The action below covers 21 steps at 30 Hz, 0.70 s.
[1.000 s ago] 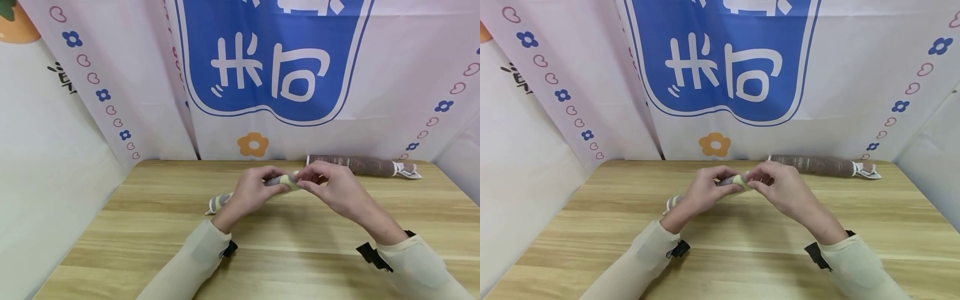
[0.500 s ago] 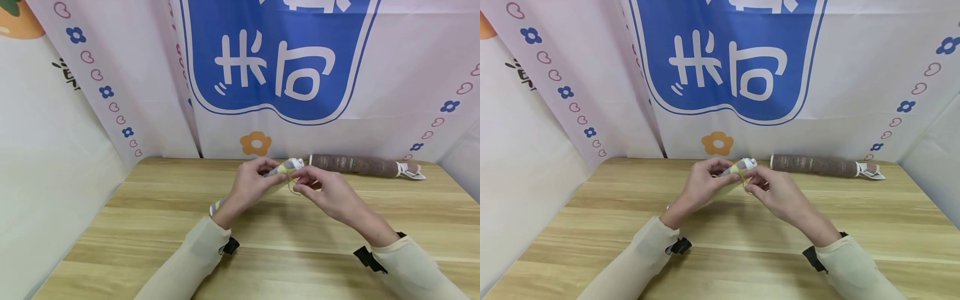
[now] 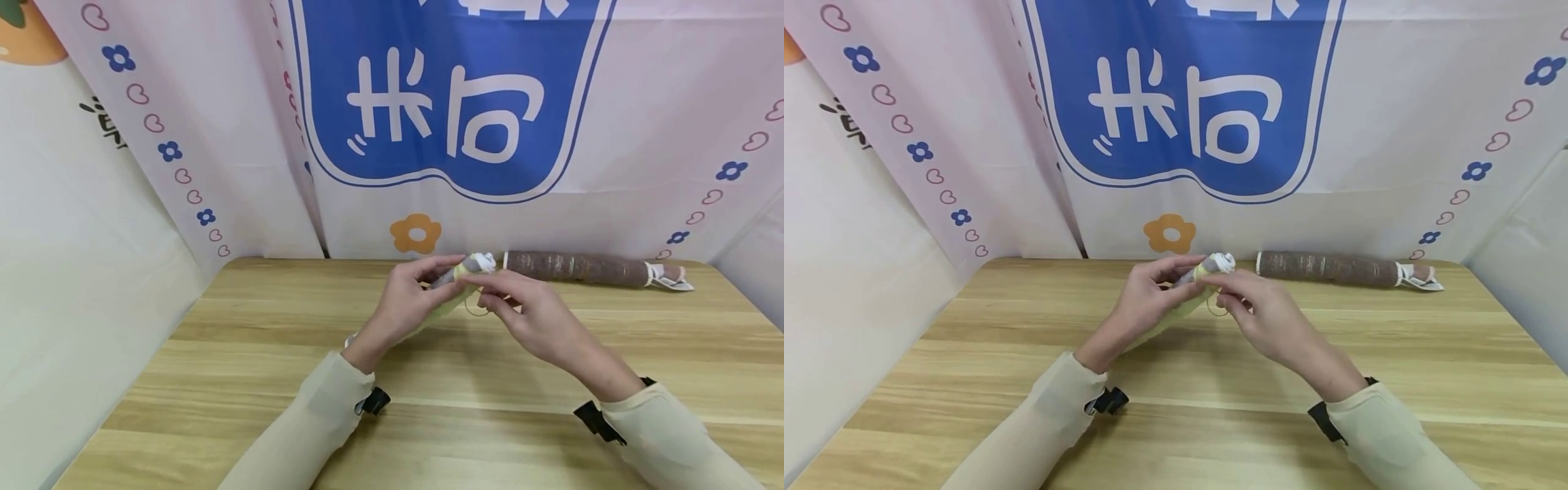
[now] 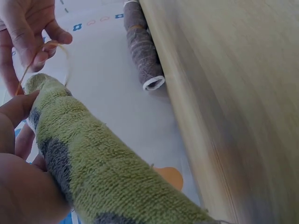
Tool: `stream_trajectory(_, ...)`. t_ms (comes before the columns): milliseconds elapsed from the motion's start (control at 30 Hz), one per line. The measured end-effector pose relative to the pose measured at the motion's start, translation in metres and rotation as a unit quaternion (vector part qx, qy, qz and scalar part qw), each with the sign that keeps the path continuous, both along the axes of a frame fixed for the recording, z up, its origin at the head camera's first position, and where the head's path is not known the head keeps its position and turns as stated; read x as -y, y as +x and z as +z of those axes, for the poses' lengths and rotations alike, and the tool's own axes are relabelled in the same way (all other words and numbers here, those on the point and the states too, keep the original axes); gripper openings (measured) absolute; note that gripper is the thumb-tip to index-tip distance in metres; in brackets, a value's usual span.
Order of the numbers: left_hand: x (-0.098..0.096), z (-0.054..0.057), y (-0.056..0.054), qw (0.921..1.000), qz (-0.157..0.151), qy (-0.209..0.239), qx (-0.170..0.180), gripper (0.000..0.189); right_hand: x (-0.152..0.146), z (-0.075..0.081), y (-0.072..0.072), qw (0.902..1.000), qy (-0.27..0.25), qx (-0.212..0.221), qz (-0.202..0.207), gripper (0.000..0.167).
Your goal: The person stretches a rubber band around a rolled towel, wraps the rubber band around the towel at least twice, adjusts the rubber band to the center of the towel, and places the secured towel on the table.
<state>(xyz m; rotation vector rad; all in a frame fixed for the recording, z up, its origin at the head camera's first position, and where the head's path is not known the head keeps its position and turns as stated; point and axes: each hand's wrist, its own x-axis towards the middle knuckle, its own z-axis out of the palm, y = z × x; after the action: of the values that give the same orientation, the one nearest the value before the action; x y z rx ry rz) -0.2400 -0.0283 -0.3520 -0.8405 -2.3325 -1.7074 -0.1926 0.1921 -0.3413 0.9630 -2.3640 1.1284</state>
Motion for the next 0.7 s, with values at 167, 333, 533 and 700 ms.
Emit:
stream_trajectory(167, -0.002, -0.001, 0.000, 0.9994, 0.015, -0.014, -0.026, 0.034, 0.001, 0.001, 0.001, 0.9998, 0.019, -0.008, -0.005, 0.035)
stream_trajectory(333, 0.000, 0.000, -0.001, 0.9985, 0.053, -0.008, -0.011, 0.028, -0.001, 0.004, 0.002, 0.9980, 0.029, 0.031, -0.046, 0.020)
stream_trajectory(533, 0.004, 0.002, -0.001, 0.9982, 0.058, 0.013, 0.006, 0.026, -0.011, 0.007, 0.001, 0.9874, -0.024, 0.151, -0.042, 0.013)
stream_trajectory(700, 0.006, 0.002, -0.002, 0.9978, 0.063, 0.017, 0.011, 0.025, -0.022, 0.006, -0.003, 0.9706, -0.102, 0.218, 0.015, 0.015)
